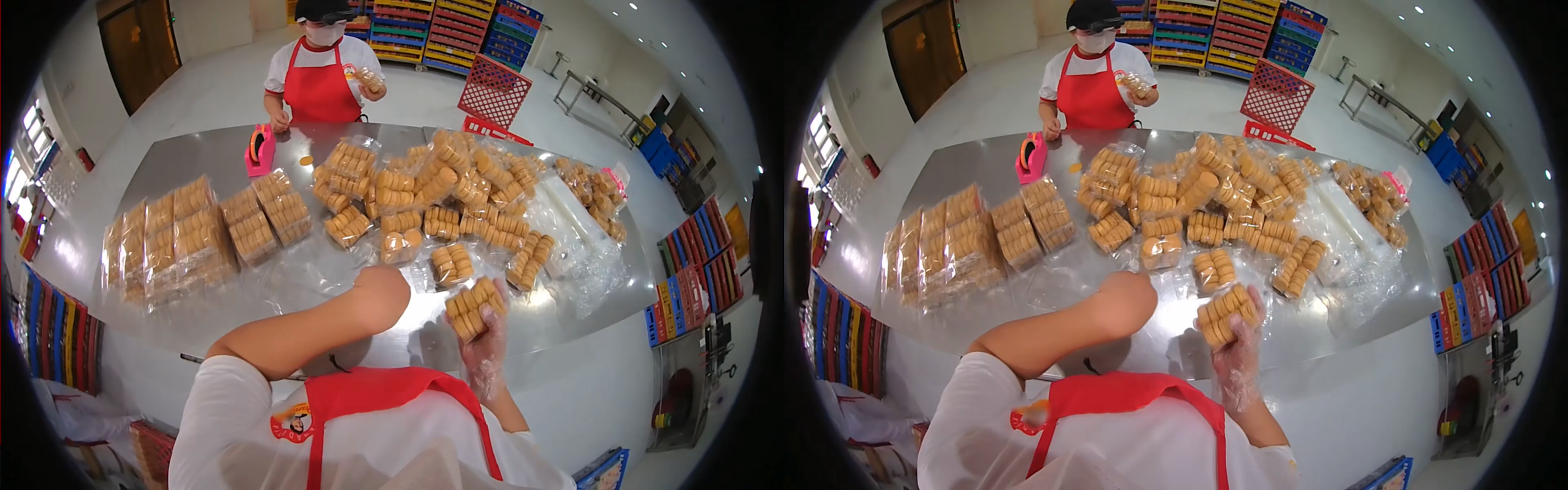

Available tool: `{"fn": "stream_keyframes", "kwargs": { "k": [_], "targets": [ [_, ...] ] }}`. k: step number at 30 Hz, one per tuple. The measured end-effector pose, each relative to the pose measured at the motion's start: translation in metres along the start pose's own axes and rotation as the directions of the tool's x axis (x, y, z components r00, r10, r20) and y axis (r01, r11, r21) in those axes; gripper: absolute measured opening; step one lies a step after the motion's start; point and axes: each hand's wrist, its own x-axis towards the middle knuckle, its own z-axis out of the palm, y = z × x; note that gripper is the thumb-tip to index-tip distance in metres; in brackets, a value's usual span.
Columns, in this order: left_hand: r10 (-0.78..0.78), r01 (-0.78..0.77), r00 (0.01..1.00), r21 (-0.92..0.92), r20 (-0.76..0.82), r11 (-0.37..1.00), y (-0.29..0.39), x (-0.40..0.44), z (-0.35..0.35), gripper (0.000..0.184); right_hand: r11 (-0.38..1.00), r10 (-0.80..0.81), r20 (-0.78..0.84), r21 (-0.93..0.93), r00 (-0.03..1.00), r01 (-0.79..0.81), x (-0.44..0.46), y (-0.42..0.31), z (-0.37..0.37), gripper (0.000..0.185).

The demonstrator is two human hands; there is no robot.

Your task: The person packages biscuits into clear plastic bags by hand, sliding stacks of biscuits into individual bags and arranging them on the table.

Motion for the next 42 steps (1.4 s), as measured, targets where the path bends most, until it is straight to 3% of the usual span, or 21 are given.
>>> {"fn": "stream_keyframes", "kwargs": {
  "k": [3,5,7,10,15,19,22,25,26,28,29,32,34,36,38,39,41,42],
  "targets": [
    [-0.157,0.137,0.978,-0.146,-0.140,0.980,-0.006,-0.040,-0.006,0.018,0.994,-0.108,0.238,-0.006,0.965,0.113,0.007,-0.006,0.036,0.081],
    [-0.056,0.029,0.943,-0.087,-0.328,0.996,-0.009,-0.077,-0.021,0.019,0.989,-0.120,0.366,-0.035,0.923,0.142,0.010,-0.005,0.058,0.090],
    [-0.155,0.115,0.963,-0.181,-0.223,0.977,-0.010,-0.103,-0.035,0.037,0.988,-0.082,0.427,-0.081,0.901,0.128,0.008,-0.007,0.083,0.097],
    [-0.250,0.179,0.933,-0.268,-0.260,0.946,-0.012,-0.134,-0.040,0.048,0.991,-0.028,0.488,-0.102,0.872,0.089,-0.008,-0.008,0.118,0.102],
    [-0.165,-0.011,0.890,-0.381,-0.425,0.925,-0.026,-0.157,-0.026,0.062,0.990,0.034,0.606,-0.129,0.795,0.056,-0.026,0.017,0.138,0.098],
    [-0.130,-0.135,0.809,-0.396,-0.574,0.908,-0.035,-0.166,-0.014,0.064,0.939,-0.064,0.646,-0.219,0.761,0.266,-0.030,0.035,0.125,0.090],
    [-0.073,-0.246,0.719,-0.352,-0.691,0.903,-0.030,-0.170,-0.013,0.064,0.600,0.039,0.774,-0.524,0.632,0.604,-0.041,0.027,0.117,0.085],
    [0.001,-0.257,0.792,-0.332,-0.610,0.908,-0.021,-0.166,-0.005,0.063,0.394,0.044,0.794,-0.572,0.607,0.719,-0.053,0.035,0.119,0.078],
    [0.039,-0.258,0.796,-0.280,-0.604,0.925,-0.021,-0.161,-0.001,0.062,0.412,0.099,0.662,-0.707,0.743,0.575,-0.061,0.034,0.120,0.078],
    [0.078,-0.256,0.857,-0.292,-0.509,0.922,-0.013,-0.155,-0.002,0.060,0.758,0.204,0.348,-0.647,0.915,0.077,-0.065,0.038,0.119,0.078],
    [0.098,-0.256,0.883,-0.295,-0.459,0.921,-0.008,-0.151,-0.002,0.058,0.852,0.305,0.198,-0.494,0.932,-0.173,-0.067,0.040,0.119,0.079],
    [0.268,-0.362,0.865,-0.157,-0.425,0.919,0.006,-0.141,0.004,0.054,0.835,0.460,-0.149,-0.264,0.875,-0.483,-0.083,0.027,0.149,0.063],
    [0.452,-0.500,0.791,-0.011,-0.412,0.866,0.015,-0.132,0.013,0.051,0.846,0.412,-0.129,-0.313,0.902,-0.431,-0.086,0.037,0.139,0.057],
    [0.594,-0.618,0.713,0.067,-0.373,0.784,0.032,-0.127,0.023,0.048,0.833,0.210,0.149,-0.544,0.966,-0.097,-0.066,0.086,0.079,0.053],
    [0.697,-0.717,0.637,0.080,-0.331,0.693,0.054,-0.130,0.036,0.045,0.923,0.066,0.250,-0.383,0.966,0.036,-0.059,0.093,0.086,0.059],
    [0.728,-0.780,0.614,-0.093,-0.304,0.619,0.060,-0.134,0.039,0.044,0.951,-0.007,0.298,-0.292,0.954,0.098,-0.056,0.096,0.090,0.062],
    [0.801,-0.807,0.546,-0.410,-0.247,0.424,0.069,-0.145,0.041,0.044,0.992,0.064,0.223,0.093,0.973,-0.086,-0.041,0.067,0.130,0.072],
    [0.685,-0.863,0.462,-0.463,-0.564,0.201,0.064,-0.156,0.044,0.039,0.998,-0.060,0.238,0.030,0.969,0.054,-0.034,0.067,0.131,0.076]
  ]
}}
